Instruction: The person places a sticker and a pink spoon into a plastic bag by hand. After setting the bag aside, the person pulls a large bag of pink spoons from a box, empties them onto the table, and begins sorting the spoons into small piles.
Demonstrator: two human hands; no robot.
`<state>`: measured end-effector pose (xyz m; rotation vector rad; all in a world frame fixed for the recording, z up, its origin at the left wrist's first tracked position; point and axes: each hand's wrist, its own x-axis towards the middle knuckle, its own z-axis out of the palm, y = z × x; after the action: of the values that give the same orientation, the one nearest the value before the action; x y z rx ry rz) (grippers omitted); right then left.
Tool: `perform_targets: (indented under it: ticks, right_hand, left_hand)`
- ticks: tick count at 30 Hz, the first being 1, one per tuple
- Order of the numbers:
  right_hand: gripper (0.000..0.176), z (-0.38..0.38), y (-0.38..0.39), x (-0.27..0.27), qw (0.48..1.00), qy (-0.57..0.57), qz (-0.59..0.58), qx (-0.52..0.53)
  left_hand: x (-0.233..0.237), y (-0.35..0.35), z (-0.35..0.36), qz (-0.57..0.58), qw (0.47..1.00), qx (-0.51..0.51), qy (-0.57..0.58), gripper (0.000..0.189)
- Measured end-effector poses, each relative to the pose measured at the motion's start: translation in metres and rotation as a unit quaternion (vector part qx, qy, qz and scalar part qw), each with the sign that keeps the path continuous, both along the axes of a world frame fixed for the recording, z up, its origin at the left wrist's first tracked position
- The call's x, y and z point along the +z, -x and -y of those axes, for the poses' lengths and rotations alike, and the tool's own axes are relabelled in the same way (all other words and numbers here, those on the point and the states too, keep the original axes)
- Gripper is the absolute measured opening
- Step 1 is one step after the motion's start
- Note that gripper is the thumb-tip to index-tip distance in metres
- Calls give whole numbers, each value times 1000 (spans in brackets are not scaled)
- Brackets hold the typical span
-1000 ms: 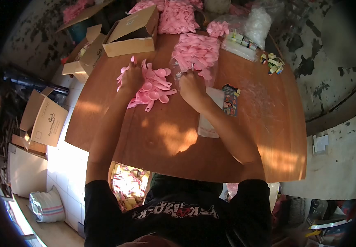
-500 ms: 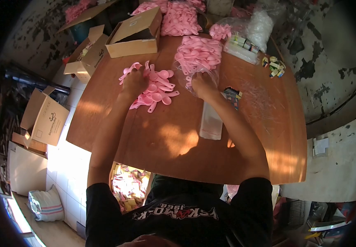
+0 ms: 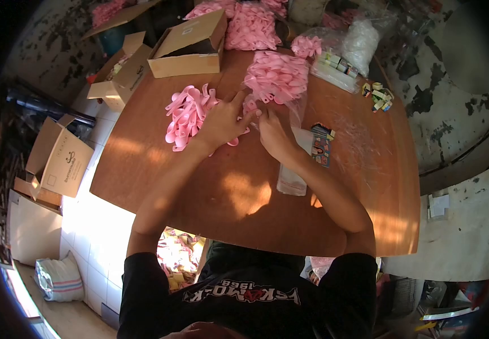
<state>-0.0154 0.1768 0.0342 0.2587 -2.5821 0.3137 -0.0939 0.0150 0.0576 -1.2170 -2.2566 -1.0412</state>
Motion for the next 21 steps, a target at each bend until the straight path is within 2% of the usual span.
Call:
perform_targets:
  ticks: [1,2,3,5,9,11,12,14,18,20,21]
  right_hand:
    - [39,-3,5,-5,998,32,54,-2]
    - [40,-7,9,-8,992,64,107,-4]
    - [40,-6,10,-2,992,62,106,-4]
    - [36,-3,10,16,981,75,147,-99]
    - [34,-20,35,4,980,40,159,-113]
    - [32,-18,40,5,995,100,8,21]
    - [32,-16,38,9,995,99,6,25]
    - [35,-17,25,13,995,42,86,6]
    - [36,-22,17,17,994,-36,86,58]
    - [35,-28,18,5,992,50,36,113]
    - [35,-28,16,6,992,50,38,112]
  left_hand:
    - [-5,-3,-8,59,998,-24,-5,40]
    - [-8,-4,-15,67,995,-41,-55,35]
    - [-15,1,-18,67,995,-41,-57,35]
    - [-29,13,-24,52,997,-41,-35,31]
    - [-24,13,-22,91,994,-39,-54,31]
    - [-10,7,-19,172,983,-25,-66,31]
    - [-7,6,-19,169,983,-23,-68,31]
    - [-3,1,-21,34,993,53,-100,37]
    - [4,8,-33,41,994,62,-74,46]
    - [3,17,-37,64,990,86,-88,41]
    - [4,22,-38,65,990,85,-88,41]
